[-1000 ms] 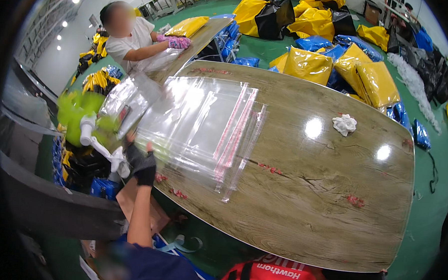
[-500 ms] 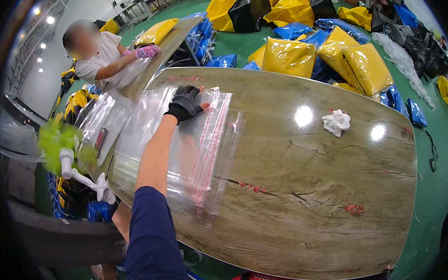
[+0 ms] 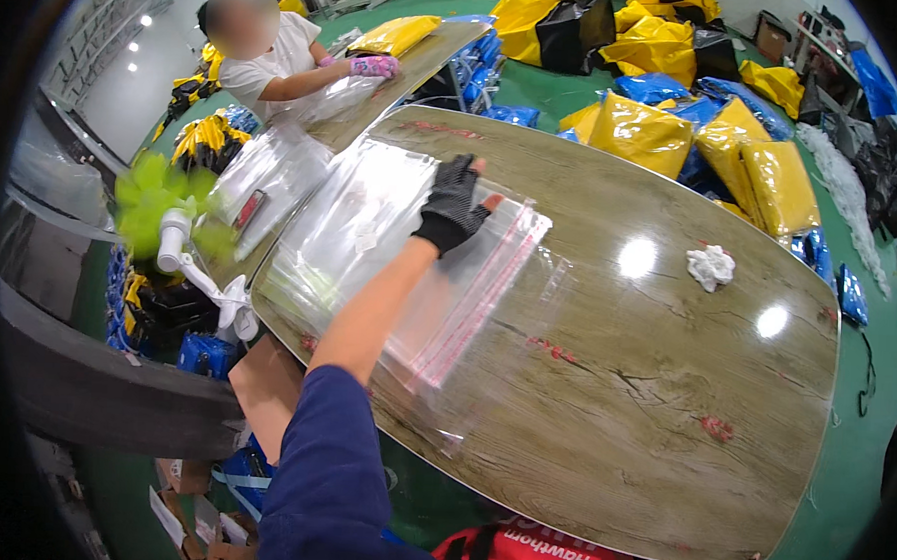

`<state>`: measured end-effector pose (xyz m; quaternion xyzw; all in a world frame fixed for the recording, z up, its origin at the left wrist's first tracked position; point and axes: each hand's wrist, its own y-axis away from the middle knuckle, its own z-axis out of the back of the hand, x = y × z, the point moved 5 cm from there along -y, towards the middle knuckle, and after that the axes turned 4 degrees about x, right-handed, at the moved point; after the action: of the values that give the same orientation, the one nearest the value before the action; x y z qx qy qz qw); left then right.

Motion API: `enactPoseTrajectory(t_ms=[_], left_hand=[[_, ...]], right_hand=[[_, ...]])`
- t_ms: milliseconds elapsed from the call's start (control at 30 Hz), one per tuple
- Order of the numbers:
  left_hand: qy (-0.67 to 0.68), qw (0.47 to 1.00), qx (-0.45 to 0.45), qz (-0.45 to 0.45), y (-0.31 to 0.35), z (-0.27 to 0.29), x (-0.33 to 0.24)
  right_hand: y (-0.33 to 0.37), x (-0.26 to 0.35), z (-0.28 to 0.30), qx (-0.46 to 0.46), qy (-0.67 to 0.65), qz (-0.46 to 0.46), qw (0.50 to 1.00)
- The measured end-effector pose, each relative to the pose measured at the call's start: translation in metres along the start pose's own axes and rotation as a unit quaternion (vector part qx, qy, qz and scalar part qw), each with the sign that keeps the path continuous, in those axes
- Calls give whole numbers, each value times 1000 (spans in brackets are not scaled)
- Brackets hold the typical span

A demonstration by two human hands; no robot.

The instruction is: The person folds blue and yellow waterproof pouches on a table and places each folded pouch into a clear plastic bag. The person repeats this process for multiple pouches, handling them one at a time.

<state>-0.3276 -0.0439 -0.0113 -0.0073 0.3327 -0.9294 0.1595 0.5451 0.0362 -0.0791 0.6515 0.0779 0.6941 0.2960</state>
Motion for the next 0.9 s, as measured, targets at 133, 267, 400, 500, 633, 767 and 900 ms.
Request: enactPoseTrajectory(t_ms=[133, 267, 400, 500, 633, 767, 900], left_hand=[[-76, 954, 285, 61, 45, 34, -44], [-139, 922, 339, 127, 95, 29, -8], [18, 994, 77, 79, 107, 49, 20], [61, 993, 55, 87, 105, 66, -8], [-2, 978, 189, 91, 120, 86, -20], [-141, 935, 293, 143, 145, 111, 23], [-131, 902, 309, 270, 157, 112, 87]], right_hand=[[-17, -16, 3, 124, -153, -32, 980], [-1, 8, -22, 11, 108, 8, 994], [-18, -5, 11, -29, 139, 92, 986], [-9, -9, 11, 36, 20, 166, 985], [-28, 9, 30, -222, 597, 155, 755], [-63, 1, 14, -200, 513, 422, 721], [-62, -10, -46, -89, 358, 446, 815]])
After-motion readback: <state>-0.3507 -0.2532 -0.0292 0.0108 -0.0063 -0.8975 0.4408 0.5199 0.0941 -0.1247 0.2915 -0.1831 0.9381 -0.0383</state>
